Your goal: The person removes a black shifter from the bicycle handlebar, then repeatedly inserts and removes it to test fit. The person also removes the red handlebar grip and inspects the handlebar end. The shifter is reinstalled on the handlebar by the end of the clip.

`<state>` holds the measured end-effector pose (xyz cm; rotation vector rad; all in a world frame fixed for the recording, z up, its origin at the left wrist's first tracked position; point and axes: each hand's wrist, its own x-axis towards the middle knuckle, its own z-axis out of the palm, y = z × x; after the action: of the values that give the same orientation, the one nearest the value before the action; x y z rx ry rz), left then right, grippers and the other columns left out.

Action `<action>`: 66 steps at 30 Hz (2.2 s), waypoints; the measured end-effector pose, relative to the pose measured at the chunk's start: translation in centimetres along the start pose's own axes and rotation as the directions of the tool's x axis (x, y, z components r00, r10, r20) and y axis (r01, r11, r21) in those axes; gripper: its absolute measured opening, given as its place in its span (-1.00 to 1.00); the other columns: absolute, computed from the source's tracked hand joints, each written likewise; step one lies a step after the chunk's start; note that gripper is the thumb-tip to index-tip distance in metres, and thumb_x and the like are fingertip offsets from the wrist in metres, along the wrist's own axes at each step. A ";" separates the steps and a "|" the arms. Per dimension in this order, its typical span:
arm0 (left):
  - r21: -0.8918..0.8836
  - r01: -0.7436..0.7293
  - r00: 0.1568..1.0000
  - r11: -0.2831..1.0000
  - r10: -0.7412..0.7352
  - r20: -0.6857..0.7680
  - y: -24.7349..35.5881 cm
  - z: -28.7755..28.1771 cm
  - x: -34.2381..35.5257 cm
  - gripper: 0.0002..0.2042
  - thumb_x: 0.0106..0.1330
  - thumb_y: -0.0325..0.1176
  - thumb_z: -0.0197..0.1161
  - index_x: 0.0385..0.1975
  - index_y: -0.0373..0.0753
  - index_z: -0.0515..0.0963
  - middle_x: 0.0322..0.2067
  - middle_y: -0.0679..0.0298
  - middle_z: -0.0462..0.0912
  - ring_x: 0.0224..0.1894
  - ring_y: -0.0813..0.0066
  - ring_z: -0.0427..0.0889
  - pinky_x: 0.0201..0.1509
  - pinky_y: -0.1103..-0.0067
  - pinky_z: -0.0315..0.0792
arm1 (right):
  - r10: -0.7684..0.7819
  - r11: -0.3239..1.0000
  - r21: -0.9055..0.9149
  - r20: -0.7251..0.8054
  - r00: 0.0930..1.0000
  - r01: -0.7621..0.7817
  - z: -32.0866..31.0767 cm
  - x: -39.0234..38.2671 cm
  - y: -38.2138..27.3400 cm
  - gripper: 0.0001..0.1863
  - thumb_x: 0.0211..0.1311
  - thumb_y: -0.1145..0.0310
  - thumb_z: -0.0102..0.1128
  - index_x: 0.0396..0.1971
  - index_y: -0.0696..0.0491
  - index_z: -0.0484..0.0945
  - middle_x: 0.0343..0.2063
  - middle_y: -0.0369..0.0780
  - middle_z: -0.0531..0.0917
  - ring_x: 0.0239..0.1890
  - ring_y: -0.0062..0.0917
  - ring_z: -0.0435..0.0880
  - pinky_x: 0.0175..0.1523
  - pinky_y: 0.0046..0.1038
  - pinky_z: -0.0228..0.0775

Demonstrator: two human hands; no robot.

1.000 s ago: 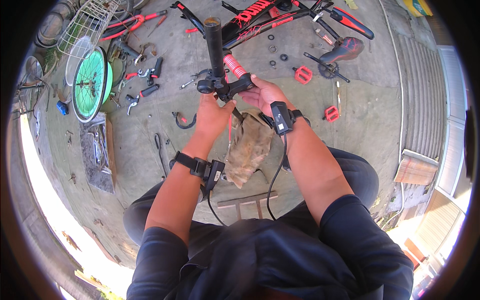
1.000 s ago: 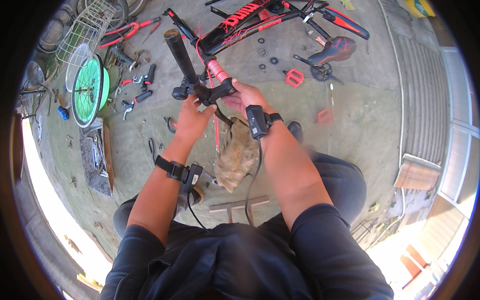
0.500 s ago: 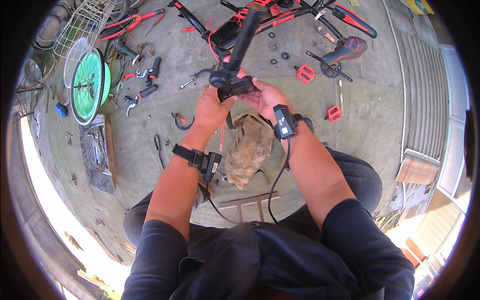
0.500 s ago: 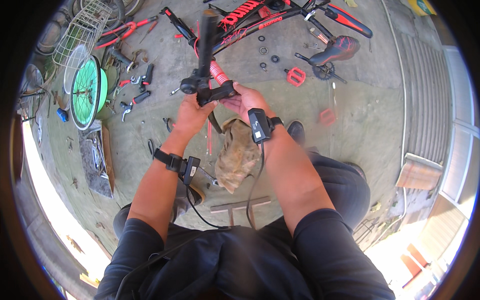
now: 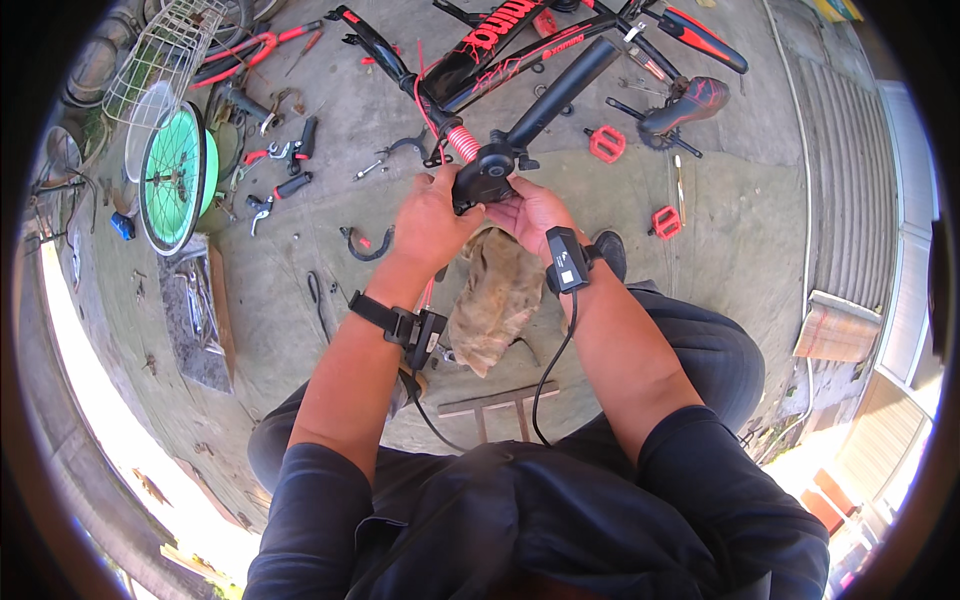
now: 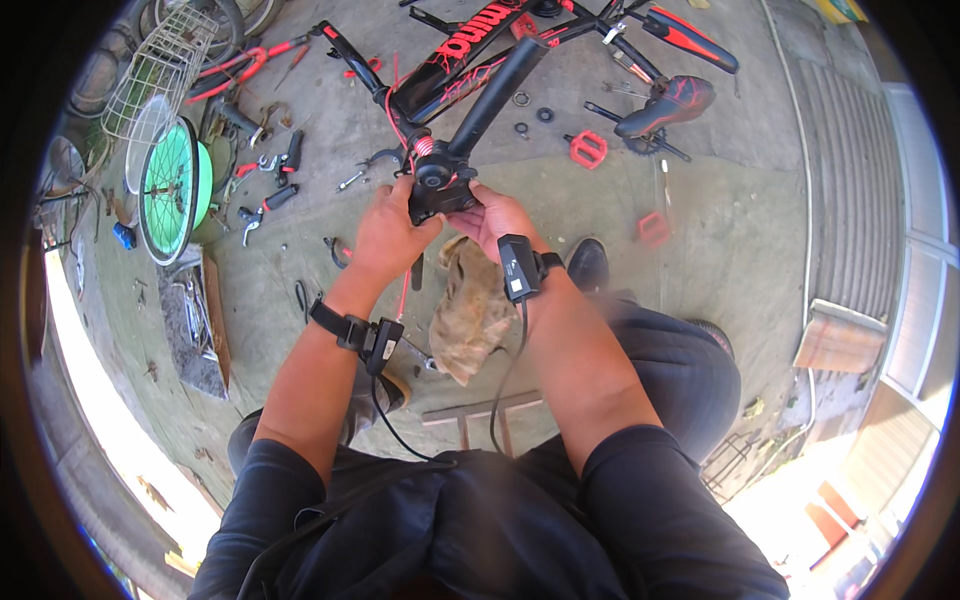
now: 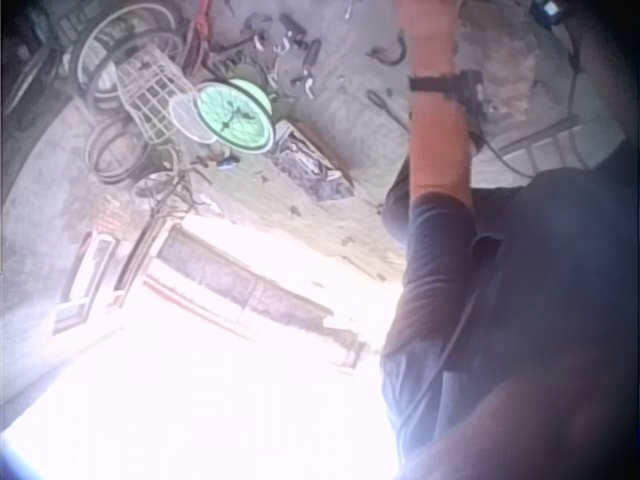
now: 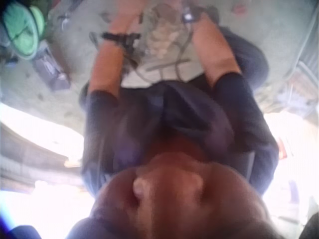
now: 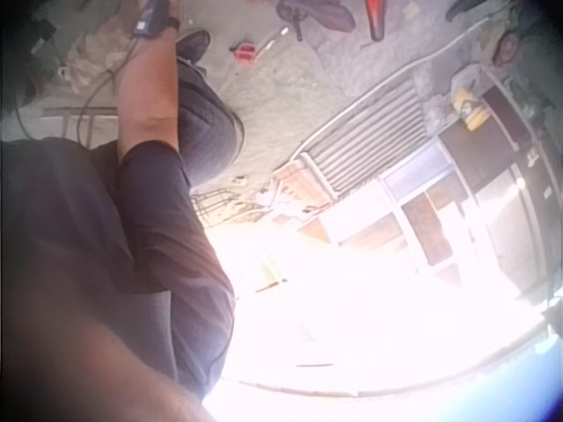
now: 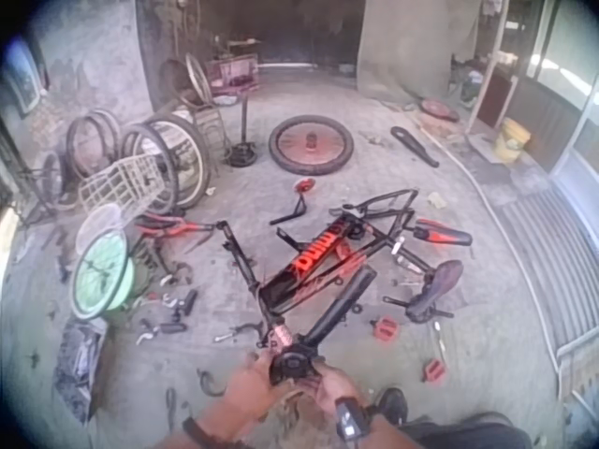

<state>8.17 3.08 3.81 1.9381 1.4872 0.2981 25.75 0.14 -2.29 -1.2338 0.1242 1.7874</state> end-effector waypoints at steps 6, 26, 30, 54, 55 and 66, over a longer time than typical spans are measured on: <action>-0.151 0.079 0.995 0.985 -0.068 0.077 -0.4 0.3 -0.2 -0.42 0.12 -0.17 0.43 0.17 -0.15 0.46 -0.09 -0.06 0.54 -0.02 -0.05 0.61 0.06 0.24 0.49 | 0.017 0.999 -0.045 0.018 1.000 -0.016 -0.8 -0.4 -0.4 -0.64 0.48 0.17 0.00 0.00 0.15 0.53 -0.13 -0.08 0.70 -0.04 -0.27 0.70 0.21 -0.24 0.51; -0.316 0.467 0.883 0.826 -0.454 0.118 -6.5 2.9 7.8 -0.36 0.31 0.16 0.30 -0.03 -0.43 0.54 -0.28 0.19 0.65 -0.28 0.51 0.57 -0.17 0.54 0.48 | -0.039 0.997 0.069 0.090 0.995 0.032 -2.2 -1.1 3.0 -0.71 0.40 0.12 0.16 -0.05 -0.03 0.60 -0.18 -0.24 0.73 -0.22 -0.48 0.73 0.05 -0.25 0.56; -0.087 0.349 0.930 0.933 -0.356 -0.088 -6.5 3.5 10.0 -0.37 0.26 0.22 0.31 -0.19 -0.40 0.60 -0.34 0.22 0.63 -0.34 0.50 0.52 -0.25 0.51 0.43 | -0.043 0.996 0.082 0.083 0.996 0.036 -2.3 -1.5 2.8 -0.71 0.38 0.11 0.19 -0.05 -0.03 0.60 -0.19 -0.24 0.73 -0.21 -0.47 0.74 0.03 -0.26 0.59; -0.659 0.550 0.832 0.513 -0.407 0.378 -6.9 4.5 12.9 -0.61 0.39 -0.03 0.29 -0.30 -0.33 0.59 -0.42 0.27 0.65 -0.49 0.47 0.63 -0.37 0.56 0.49 | -0.042 0.984 0.174 -0.013 0.999 0.044 -6.1 -2.7 5.9 -0.77 0.32 0.23 0.33 -0.13 -0.06 0.51 -0.32 -0.29 0.70 -0.26 -0.53 0.70 -0.16 -0.38 0.57; -0.651 0.545 0.835 0.528 -0.412 0.365 -7.0 4.5 12.9 -0.61 0.39 -0.03 0.29 -0.30 -0.33 0.59 -0.42 0.26 0.66 -0.49 0.46 0.63 -0.37 0.56 0.49 | -0.045 0.985 0.163 -0.042 0.998 0.051 -6.4 -2.9 6.2 -0.78 0.34 0.24 0.30 -0.13 -0.05 0.52 -0.32 -0.28 0.70 -0.27 -0.53 0.71 -0.17 -0.37 0.57; -0.611 0.524 0.850 0.594 -0.415 0.325 -10.6 3.2 14.5 -0.59 0.43 0.00 0.21 -0.34 -0.32 0.59 -0.45 0.23 0.67 -0.51 0.41 0.61 -0.36 0.43 0.41 | 0.089 0.969 0.237 -0.037 0.995 -0.077 -10.7 -6.6 5.7 -0.61 0.24 0.21 0.35 -0.04 0.10 0.51 -0.38 -0.18 0.68 -0.41 -0.43 0.70 -0.29 -0.36 0.60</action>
<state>6.50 16.67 -8.31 0.9046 1.4506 0.3799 29.36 -12.96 -4.68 -1.1142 0.4090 1.7578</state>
